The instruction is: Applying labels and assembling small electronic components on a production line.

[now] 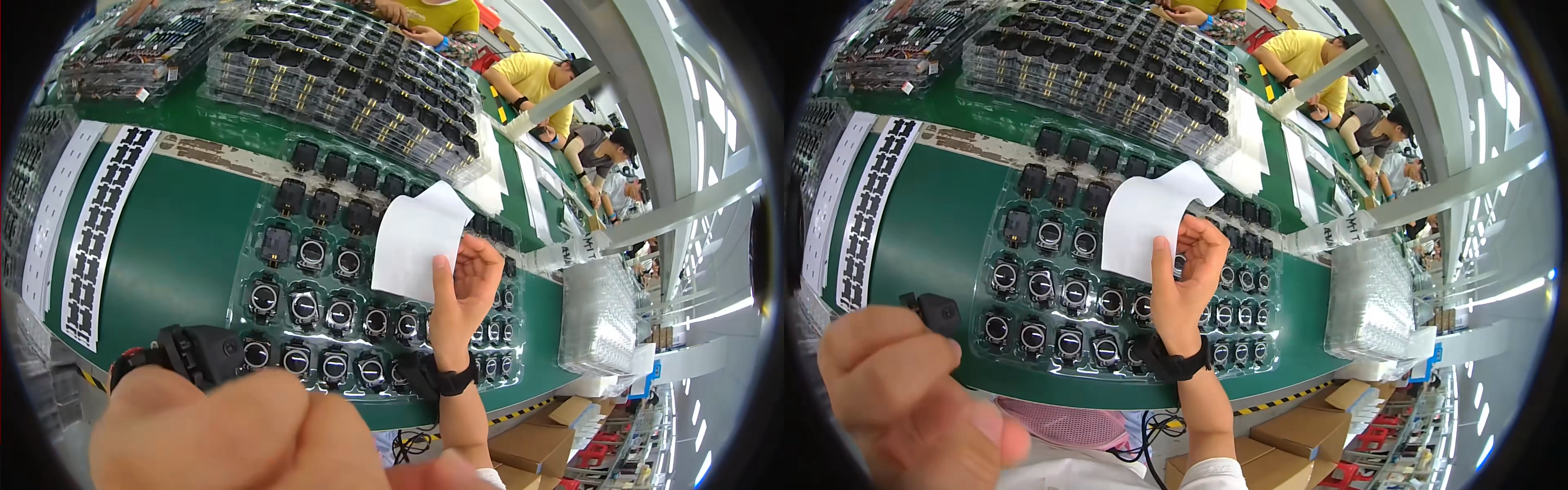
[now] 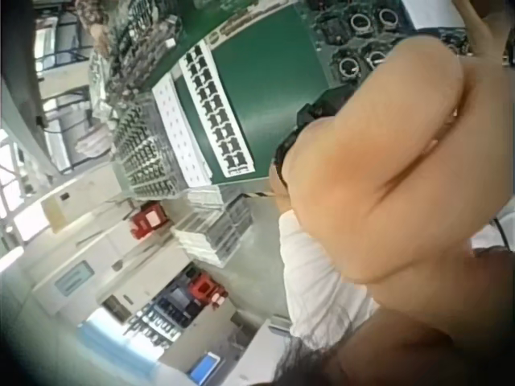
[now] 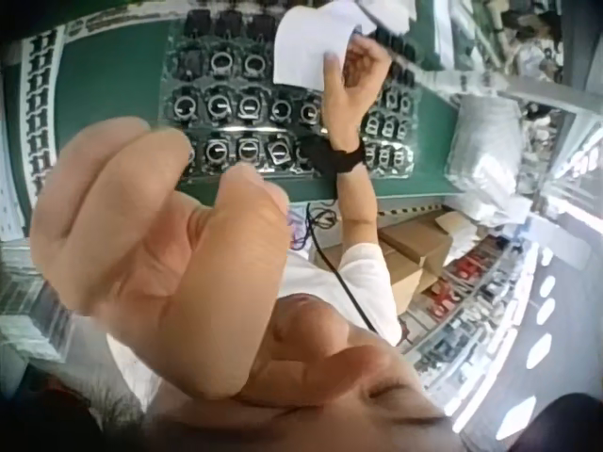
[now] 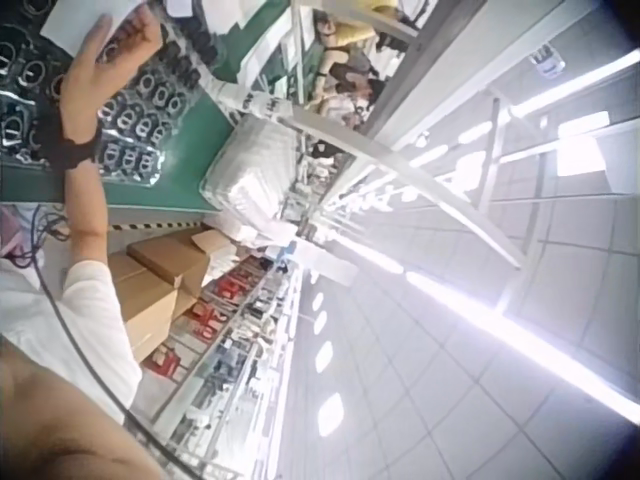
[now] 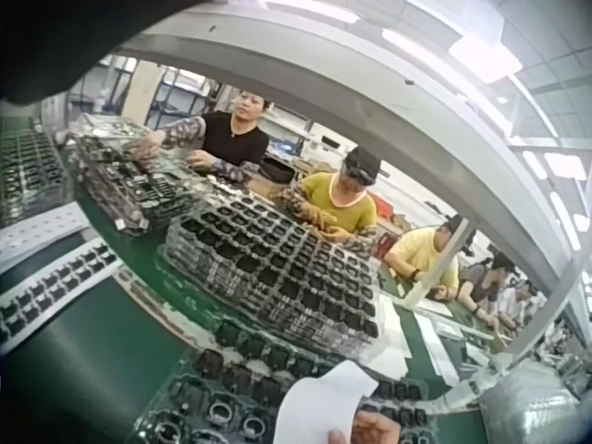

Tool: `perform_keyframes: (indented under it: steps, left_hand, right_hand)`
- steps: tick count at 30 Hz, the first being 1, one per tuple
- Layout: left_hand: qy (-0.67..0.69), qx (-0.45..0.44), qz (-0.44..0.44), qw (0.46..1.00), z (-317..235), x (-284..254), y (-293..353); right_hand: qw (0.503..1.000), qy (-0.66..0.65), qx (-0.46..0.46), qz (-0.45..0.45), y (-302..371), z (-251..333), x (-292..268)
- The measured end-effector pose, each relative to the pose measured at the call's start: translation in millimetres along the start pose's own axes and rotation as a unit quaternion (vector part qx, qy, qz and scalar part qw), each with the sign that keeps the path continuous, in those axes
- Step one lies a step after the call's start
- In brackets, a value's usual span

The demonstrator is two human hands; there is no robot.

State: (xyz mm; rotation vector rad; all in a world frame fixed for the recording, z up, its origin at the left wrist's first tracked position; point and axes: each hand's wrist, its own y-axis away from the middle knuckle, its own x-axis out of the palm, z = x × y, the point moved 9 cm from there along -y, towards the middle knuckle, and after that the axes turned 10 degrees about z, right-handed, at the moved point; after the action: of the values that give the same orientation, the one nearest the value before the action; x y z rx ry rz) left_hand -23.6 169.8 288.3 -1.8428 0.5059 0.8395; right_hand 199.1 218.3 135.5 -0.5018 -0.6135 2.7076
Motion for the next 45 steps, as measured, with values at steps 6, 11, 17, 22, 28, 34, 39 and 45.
perform_keyframes:
  steps: [6,11,17,22,28,34,39,45]
  left_hand:
    - [0.052,-0.006,-0.021,0.998,3,10,1]
    - [0.101,-0.024,-0.020,0.994,6,22,4]
    - [0.107,-0.054,0.006,0.993,14,23,10]
    - [0.090,-0.114,0.055,0.988,18,28,25]
    - [0.095,-0.161,0.089,0.978,28,28,37]
    - [0.135,-0.155,0.104,0.973,28,34,31]
    - [0.140,-0.145,0.145,0.969,23,36,20]
    - [0.119,-0.162,0.193,0.960,16,39,15]
  right_hand:
    - [0.999,-0.027,0.023,-0.002,5,-1,4]
    - [0.998,-0.055,0.025,-0.003,3,-5,9]
    - [0.998,-0.058,0.035,-0.007,3,-3,9]
    - [0.999,-0.034,0.035,-0.019,6,-11,-3]
    - [0.999,0.009,0.032,-0.024,2,-3,-3]
    - [1.000,0.006,0.025,-0.009,6,-6,8]
    - [0.999,-0.029,0.026,-0.025,1,-8,0]
    - [0.999,-0.034,0.034,-0.016,-2,-12,-5]
